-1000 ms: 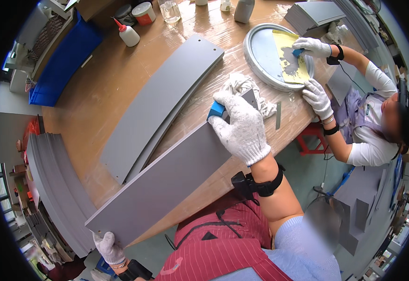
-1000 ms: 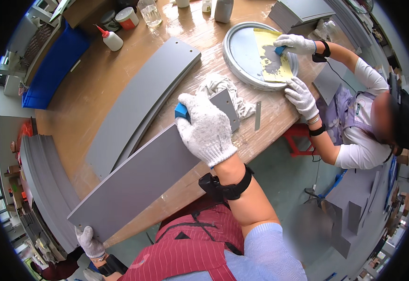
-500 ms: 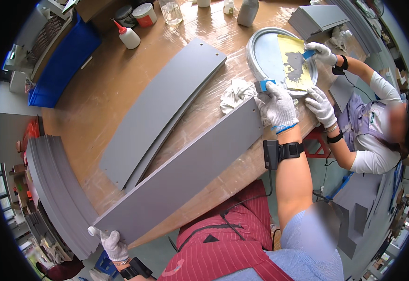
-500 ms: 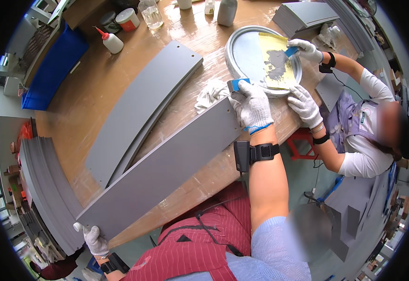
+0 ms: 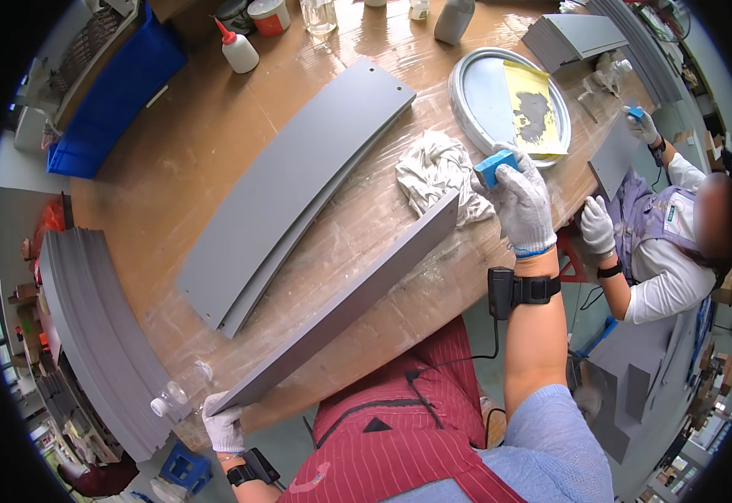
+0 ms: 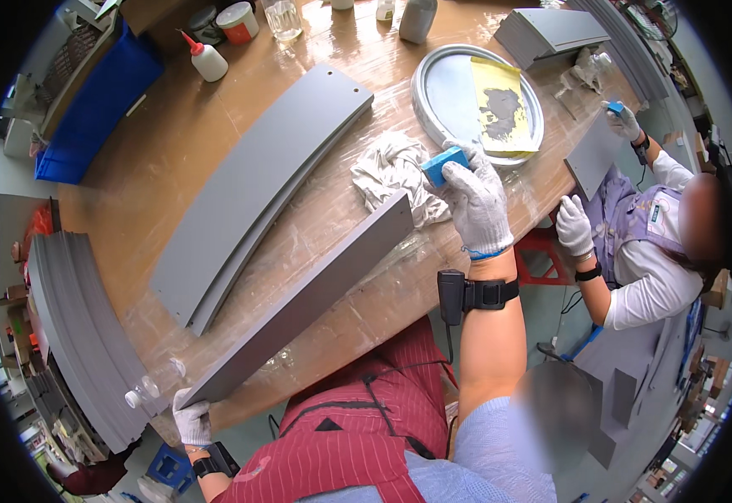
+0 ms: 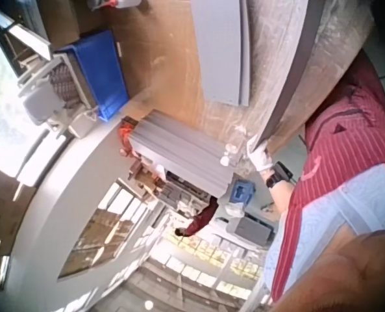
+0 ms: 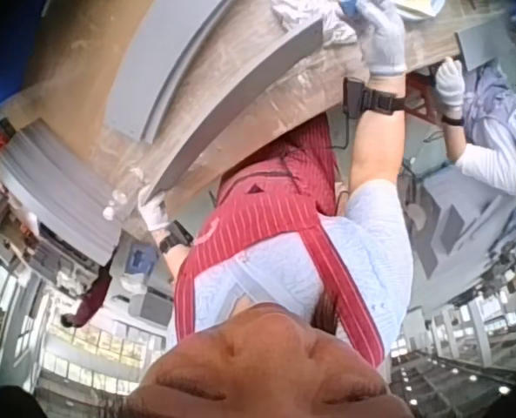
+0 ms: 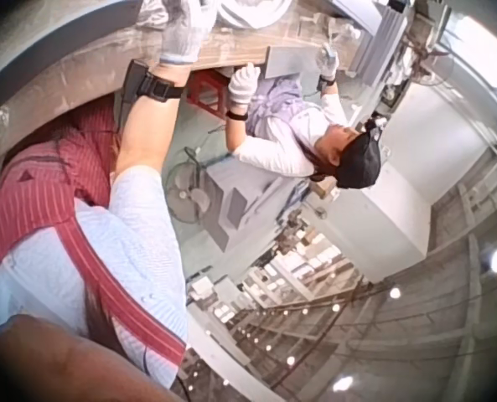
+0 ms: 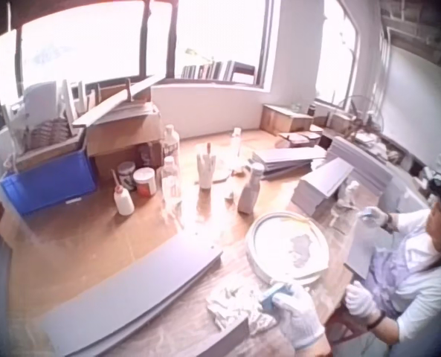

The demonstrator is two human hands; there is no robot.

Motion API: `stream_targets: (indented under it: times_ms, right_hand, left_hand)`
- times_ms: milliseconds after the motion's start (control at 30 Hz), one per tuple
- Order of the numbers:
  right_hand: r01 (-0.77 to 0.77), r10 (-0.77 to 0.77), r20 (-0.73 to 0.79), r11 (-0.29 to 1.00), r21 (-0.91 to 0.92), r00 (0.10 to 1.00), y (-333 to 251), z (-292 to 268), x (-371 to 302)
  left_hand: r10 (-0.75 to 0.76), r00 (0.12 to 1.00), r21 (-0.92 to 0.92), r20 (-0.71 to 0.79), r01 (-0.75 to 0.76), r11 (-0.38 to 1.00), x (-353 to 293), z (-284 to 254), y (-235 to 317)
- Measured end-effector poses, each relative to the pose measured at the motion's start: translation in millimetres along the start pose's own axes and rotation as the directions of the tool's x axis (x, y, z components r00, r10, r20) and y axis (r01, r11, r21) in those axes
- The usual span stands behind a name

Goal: The person sands the edges of a grey rectangular panel using a blue sanding block and wipes the surface with a white cloth. They repeat this process on multiple panels, occasionally using a metal scraper to remove residue from the edges. The person works at a wooden table in a workshop environment.

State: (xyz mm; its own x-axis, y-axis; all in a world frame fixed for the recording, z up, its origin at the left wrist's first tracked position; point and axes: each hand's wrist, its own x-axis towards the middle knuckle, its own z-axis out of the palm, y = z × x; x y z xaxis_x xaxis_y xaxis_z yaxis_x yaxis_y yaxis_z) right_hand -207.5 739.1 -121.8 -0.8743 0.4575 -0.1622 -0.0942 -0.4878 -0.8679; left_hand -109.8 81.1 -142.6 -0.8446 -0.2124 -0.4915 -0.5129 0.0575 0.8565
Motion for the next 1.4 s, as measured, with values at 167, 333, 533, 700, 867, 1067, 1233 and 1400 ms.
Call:
stream_targets:
  times_ms: [167, 333, 533, 700, 867, 1067, 1233, 1400]
  right_hand:
    - [0.058, -0.057, 0.022, 0.781, -0.622, 0.998, -34, 6, -11]
    - [0.070, -0.011, 0.093, 0.750, -0.657, 0.996, -30, 17, -6]
    - [0.114, -0.004, 0.162, 0.730, -0.674, 0.987, -24, 30, 0]
    - [0.138, -0.042, 0.151, 0.695, -0.706, 0.988, -5, 20, 19]
    - [-0.155, 0.155, -0.013, 0.988, -0.020, 0.988, 31, 17, 10]
    - [-0.240, 0.250, -0.016, 0.944, 0.225, 0.968, 26, 40, 4]
    - [-0.188, 0.173, 0.194, 0.980, 0.061, 0.966, 42, 2, 17]
    - [-0.303, 0.307, 0.250, 0.951, -0.055, 0.918, 37, -9, 21]
  left_hand:
    - [-0.036, 0.999, -0.010, -0.007, 0.036, 0.999, 1, 0, -3]
    - [-0.018, 1.000, -0.023, -0.004, 0.018, 1.000, 2, -8, -12]
    - [0.010, 1.000, -0.030, -0.019, -0.010, 0.999, -4, -4, -13]
    - [-0.025, 0.999, 0.012, -0.046, 0.025, 1.000, -7, 11, 1]
    - [-0.052, 0.999, 0.001, -0.014, 0.052, 0.999, -1, 8, -6]
    - [-0.046, 0.999, -0.187, -0.010, 0.044, 0.981, 6, 11, -29]
    - [-0.216, 0.975, -0.129, -0.049, 0.208, 0.970, 11, 28, -10]
    - [-0.302, 0.953, -0.045, 0.007, 0.302, 0.952, 18, 32, 1]
